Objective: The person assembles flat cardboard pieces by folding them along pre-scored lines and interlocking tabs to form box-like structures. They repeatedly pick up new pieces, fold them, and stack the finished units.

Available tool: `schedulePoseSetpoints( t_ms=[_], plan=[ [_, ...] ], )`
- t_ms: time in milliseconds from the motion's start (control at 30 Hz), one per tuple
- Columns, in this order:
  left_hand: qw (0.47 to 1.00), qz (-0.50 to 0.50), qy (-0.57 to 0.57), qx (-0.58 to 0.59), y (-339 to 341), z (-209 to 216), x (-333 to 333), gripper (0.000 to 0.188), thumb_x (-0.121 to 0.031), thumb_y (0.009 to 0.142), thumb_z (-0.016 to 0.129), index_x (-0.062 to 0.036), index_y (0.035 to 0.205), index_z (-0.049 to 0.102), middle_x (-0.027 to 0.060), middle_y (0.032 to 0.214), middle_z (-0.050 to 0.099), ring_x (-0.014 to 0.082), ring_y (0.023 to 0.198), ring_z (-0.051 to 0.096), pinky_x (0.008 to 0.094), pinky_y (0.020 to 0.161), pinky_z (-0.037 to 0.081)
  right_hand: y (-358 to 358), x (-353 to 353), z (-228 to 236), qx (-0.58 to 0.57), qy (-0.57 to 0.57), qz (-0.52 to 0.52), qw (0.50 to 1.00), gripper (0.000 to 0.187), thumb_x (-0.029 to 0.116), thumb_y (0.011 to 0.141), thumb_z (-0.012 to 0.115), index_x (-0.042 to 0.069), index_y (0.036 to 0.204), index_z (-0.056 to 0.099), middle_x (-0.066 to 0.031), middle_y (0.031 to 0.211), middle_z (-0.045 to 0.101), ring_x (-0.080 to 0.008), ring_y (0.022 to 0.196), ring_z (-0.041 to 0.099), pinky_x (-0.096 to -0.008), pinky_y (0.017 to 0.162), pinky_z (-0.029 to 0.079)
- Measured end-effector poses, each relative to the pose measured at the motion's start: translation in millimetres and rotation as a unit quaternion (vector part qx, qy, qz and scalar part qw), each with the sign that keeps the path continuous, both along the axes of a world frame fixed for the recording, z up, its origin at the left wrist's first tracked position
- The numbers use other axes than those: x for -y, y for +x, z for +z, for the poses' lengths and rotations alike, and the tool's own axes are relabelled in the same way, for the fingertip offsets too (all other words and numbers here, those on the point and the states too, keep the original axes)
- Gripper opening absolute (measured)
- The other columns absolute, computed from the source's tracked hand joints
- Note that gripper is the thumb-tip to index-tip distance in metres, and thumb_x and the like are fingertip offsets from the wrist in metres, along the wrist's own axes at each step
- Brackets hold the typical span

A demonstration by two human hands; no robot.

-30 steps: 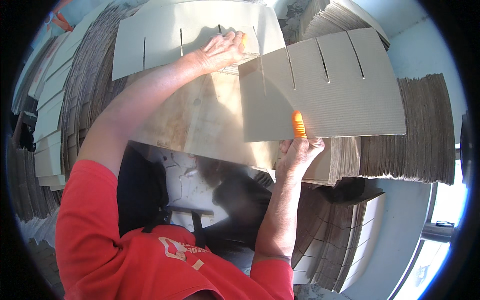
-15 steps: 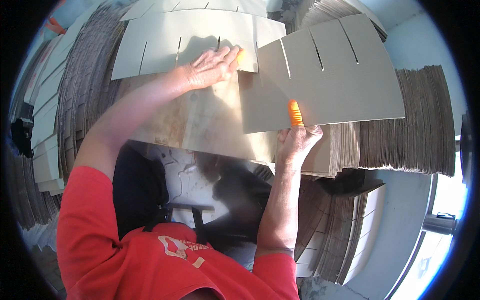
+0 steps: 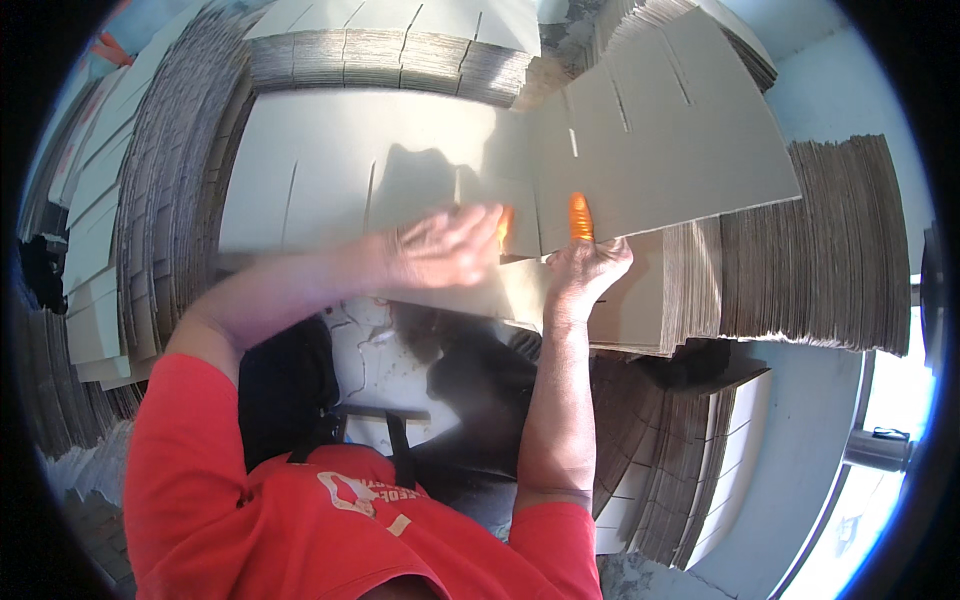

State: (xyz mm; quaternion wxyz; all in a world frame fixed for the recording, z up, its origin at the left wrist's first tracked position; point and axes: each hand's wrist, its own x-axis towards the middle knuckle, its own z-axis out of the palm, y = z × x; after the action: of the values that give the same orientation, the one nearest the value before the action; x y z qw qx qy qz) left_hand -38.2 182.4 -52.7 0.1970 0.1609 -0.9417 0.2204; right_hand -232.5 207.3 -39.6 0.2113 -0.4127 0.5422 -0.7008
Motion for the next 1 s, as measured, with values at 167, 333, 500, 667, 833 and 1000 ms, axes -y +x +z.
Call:
schedulePoseSetpoints(
  t_ms=[167, 333, 500, 667, 833, 1000],
  plan=[
    [0.941, 0.054, 0.285, -0.174, -1.2, 25.1, 16.2, 0.067, -0.045, 0.076, 0.077, -0.0042, 0.126, 0.059, 0.0204, 0.112, 0.063, 0.0291, 0.095, 0.062, 0.0403, 0.074, 0.055, 7.1, 4.6, -6.3, -0.003, 0.018, 0.006, 1.000, 0.028, -0.014, 0.082, 0.042, -0.003, 0.094, 0.065, -0.0003, 0.066, 0.054, -0.0044, 0.046, 0.040, -0.0238, 0.036, 0.035],
    [0.921, 0.226, 0.148, -0.280, 28.0, 60.6, 163.4, 0.070, -0.046, 0.080, 0.072, -0.0075, 0.135, 0.051, 0.0141, 0.119, 0.061, 0.0323, 0.110, 0.054, 0.0419, 0.095, 0.045, 15.0, 3.9, -3.5, -0.086, 0.064, -0.034, 0.994, 0.017, -0.011, 0.082, 0.048, -0.004, 0.084, 0.064, 0.0020, 0.069, 0.056, -0.0054, 0.064, 0.048, -0.0249, 0.052, 0.040],
    [0.952, 0.293, -0.059, -0.063, 97.5, 0.1, 297.6, 0.046, -0.029, 0.091, 0.061, -0.0083, 0.131, 0.054, 0.0108, 0.120, 0.063, 0.0336, 0.110, 0.059, 0.0443, 0.088, 0.051, 35.1, 6.5, 18.0, -0.078, 0.057, -0.003, 0.995, 0.020, -0.014, 0.073, 0.046, -0.006, 0.082, 0.062, 0.0008, 0.068, 0.058, -0.0067, 0.066, 0.048, -0.0267, 0.055, 0.042],
    [0.922, 0.375, 0.085, -0.045, 57.9, 34.0, 280.1, 0.033, -0.017, 0.090, 0.054, -0.0057, 0.120, 0.063, 0.0170, 0.117, 0.064, 0.0333, 0.107, 0.059, 0.0444, 0.090, 0.050, 27.3, 6.0, 12.6, -0.098, 0.088, 0.007, 0.991, 0.010, -0.001, 0.083, 0.071, -0.002, 0.092, 0.068, 0.0005, 0.070, 0.063, -0.0041, 0.065, 0.049, -0.0237, 0.056, 0.043],
    [0.973, 0.164, 0.031, -0.157, 81.1, 29.8, 270.4, 0.038, -0.018, 0.091, 0.052, -0.0051, 0.126, 0.061, 0.0191, 0.122, 0.061, 0.0290, 0.113, 0.058, 0.0417, 0.097, 0.045, 35.5, 7.2, 6.8, -0.003, 0.086, 0.023, 0.996, 0.019, -0.014, 0.076, 0.053, -0.003, 0.085, 0.067, 0.0007, 0.063, 0.057, -0.0056, 0.057, 0.045, -0.0262, 0.046, 0.039],
    [0.967, 0.198, 0.103, -0.118, 19.5, 48.6, 201.5, 0.032, -0.010, 0.087, 0.046, -0.0013, 0.117, 0.055, 0.0220, 0.114, 0.057, 0.0355, 0.106, 0.058, 0.0431, 0.093, 0.049, 17.2, -7.6, -2.8, 0.031, 0.138, -0.010, 0.990, 0.019, -0.011, 0.078, 0.051, -0.006, 0.090, 0.064, -0.0025, 0.085, 0.060, -0.0091, 0.076, 0.052, -0.0252, 0.062, 0.045]
  ],
)
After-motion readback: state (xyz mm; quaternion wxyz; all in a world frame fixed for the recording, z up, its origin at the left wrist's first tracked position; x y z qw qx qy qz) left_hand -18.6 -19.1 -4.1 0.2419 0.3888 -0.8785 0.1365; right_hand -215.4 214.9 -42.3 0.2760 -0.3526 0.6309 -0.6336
